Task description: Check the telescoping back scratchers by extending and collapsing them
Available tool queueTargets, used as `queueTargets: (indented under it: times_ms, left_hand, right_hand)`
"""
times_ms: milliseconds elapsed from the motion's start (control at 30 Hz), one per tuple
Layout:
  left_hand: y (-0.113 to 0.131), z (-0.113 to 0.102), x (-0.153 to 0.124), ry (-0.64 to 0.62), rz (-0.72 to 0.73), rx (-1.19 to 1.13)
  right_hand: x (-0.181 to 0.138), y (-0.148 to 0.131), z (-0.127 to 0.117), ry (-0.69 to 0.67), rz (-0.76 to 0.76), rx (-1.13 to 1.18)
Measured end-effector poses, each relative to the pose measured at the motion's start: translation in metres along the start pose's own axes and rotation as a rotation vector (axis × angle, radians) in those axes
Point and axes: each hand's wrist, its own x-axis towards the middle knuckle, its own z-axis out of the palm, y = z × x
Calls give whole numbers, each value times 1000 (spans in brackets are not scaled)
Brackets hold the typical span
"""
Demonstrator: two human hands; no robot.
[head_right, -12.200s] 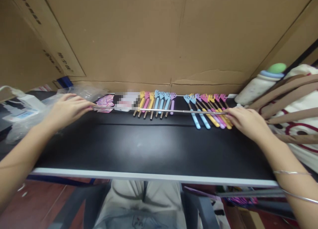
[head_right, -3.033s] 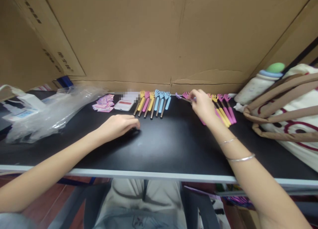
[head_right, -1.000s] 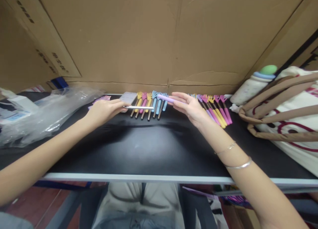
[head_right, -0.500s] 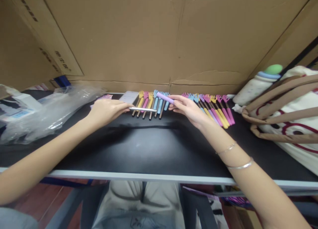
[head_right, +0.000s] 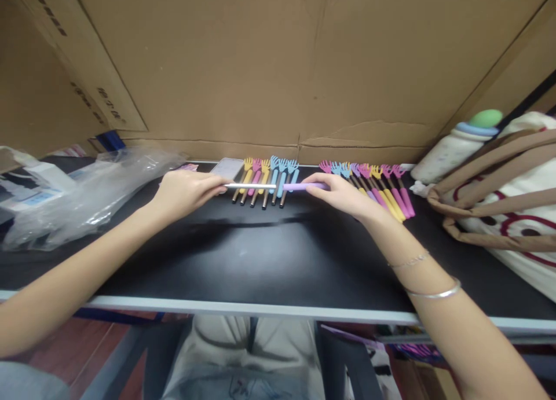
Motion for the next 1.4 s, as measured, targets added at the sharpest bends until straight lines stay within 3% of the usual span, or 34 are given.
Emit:
queueTargets:
  times_ms: [300,933,1167,1400]
  left_hand:
    - [0,1,0,15,26,-61]
    - [2,7,-1,41,46,-105]
    - [1,9,-1,64,39,-135]
    - [1,8,0,86,53,-138]
  right_hand:
    - [-3,-5,-1,-167,-14,133]
    - [-5,-5,0,-151,-26,73]
    - [-6,-10,0,-252,24,183]
    - [-8,-16,-4,-279,20,103]
